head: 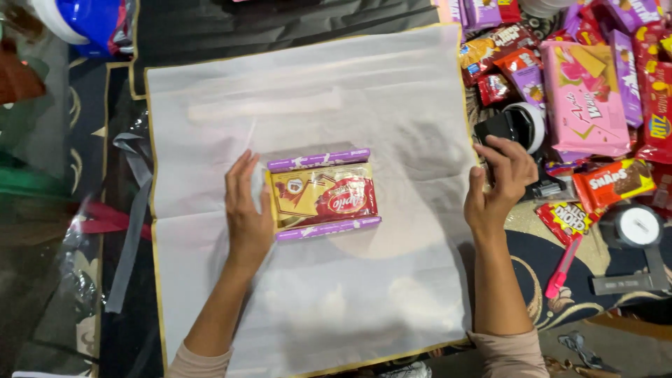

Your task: Picking various snack packages from a pile and arranging them in an organized layout on a white sheet for bundling.

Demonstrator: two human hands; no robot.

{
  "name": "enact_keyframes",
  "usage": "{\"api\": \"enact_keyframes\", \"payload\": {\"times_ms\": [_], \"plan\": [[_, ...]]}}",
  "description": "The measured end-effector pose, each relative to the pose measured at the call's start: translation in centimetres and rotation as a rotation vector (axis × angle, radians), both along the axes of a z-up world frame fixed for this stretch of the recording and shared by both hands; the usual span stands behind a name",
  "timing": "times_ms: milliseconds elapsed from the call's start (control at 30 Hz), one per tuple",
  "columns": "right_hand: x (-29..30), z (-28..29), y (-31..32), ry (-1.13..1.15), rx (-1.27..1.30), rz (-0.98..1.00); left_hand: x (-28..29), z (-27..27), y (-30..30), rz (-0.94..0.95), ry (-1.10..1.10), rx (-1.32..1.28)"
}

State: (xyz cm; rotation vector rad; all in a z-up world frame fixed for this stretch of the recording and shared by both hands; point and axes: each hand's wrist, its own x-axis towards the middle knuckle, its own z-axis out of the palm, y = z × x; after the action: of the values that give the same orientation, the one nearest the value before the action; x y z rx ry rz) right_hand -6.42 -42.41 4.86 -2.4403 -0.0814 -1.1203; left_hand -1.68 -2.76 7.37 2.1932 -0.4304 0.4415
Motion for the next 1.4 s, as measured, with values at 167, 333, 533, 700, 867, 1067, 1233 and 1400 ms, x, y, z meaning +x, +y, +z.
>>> {"api": "enact_keyframes", "payload": {"times_ms": [167,333,533,700,867,1067,1233,1400], "plan": [[-0.5,1.2,-0.7,-0.152,0.118,-0.083,0.4,3.2,-0.3,-0.017,0.104,-0.023],[-0.1,1.1,1.1,0.144,0.129,0.257,-1.6,-1.3,-1.3,-0.288,0.098,0.281],[-0.2,0.0,7.4,0.577,0.002,0.669,-2.9,-5.7,-0.9,-0.300,-0.226,0.614],[0.2,-1.6,8.7,0.571,-0.088,0.713,-3.2,-6.5,-0.7,-0.303,-0.294,0.635],[0.1,0.1,7.5,0.518,0.107,0.725,-3.4,-1.7,-3.9,-0.414,-0.107,0.544],[-0.3,0.7,1.1,-0.094,0.094,0.175,-3.8,2.6,-14.6,-0.525,-0.123,0.220],[-0.8,0.8,-2.6,-0.343,0.035,-0.153,-1.3,4.3,-23.8,-0.422,-0.042,-0.094],[-1.7,2.2,-4.6,-0.498,-0.068,-0.320,2.2,0.8,-32.0,-0.346,0.013,-0.458]]}}
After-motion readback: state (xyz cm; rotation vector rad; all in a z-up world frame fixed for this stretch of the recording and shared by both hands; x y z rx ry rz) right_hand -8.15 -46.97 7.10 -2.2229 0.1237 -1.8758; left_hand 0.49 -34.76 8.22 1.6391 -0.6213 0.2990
